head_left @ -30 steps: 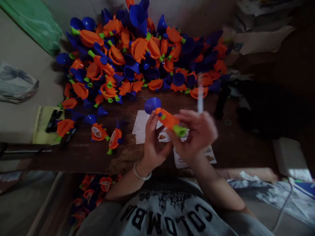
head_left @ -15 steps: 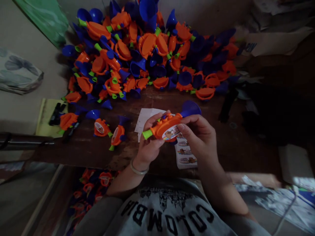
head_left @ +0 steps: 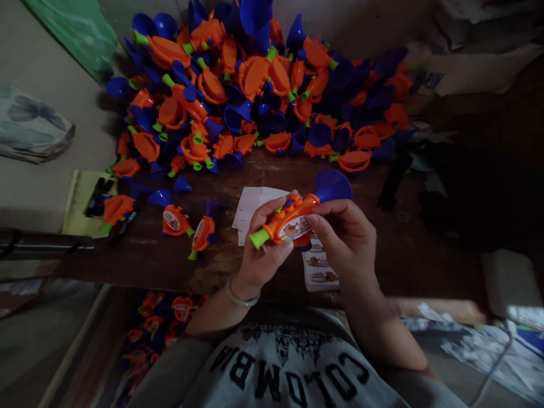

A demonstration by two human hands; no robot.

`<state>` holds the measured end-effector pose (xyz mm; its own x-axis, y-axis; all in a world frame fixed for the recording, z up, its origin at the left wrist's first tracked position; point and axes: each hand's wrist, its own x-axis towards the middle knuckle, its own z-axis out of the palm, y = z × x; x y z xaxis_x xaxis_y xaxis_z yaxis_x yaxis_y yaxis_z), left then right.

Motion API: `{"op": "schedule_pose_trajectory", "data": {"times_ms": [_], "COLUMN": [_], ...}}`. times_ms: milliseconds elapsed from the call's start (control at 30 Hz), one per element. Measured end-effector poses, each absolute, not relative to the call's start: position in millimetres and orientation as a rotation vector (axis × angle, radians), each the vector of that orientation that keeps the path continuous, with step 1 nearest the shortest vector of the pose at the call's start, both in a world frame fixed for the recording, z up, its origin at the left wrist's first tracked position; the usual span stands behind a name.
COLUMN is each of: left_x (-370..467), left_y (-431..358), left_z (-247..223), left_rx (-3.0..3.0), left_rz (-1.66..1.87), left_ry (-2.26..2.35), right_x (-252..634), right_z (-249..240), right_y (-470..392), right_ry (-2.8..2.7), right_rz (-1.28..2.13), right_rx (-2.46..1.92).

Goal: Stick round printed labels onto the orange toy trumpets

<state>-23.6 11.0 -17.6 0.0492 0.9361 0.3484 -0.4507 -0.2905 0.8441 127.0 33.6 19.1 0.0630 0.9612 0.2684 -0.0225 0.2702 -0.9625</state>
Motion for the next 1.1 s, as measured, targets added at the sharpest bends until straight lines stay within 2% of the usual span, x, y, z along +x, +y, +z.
{"op": "schedule_pose_trajectory", "data": {"times_ms": [233,667,767,933,1033,1100], "left_x": [-21,-22,-24,-23,-41,-72], "left_y": [9,5,4,-2,-1,2], "left_z": [-17,-10,-12,-10,-10,-13], "left_rx": [1.162,1.235,1.208,1.232,1.344,1.496], "left_rz": [1.56,1.571,1.577,1.566,1.626,1.791], "left_ry": [0.662,0.821,0.837,0.815,0.972,1.22], "right_x": [129,127,130,132,136,141], "right_z": [16,25,25,24,16,5], "right_y": [30,33,36,40,51,62], "right_ry": [-1.347,-1.712,-1.652,-1.722,-1.787,-1.83], "right_rz": [0.858,0.284,0.158,0.12,0.056,0.067], "right_rx": [-1.052,-1.174,-1.209,-1.148,-1.277,-1.396]}}
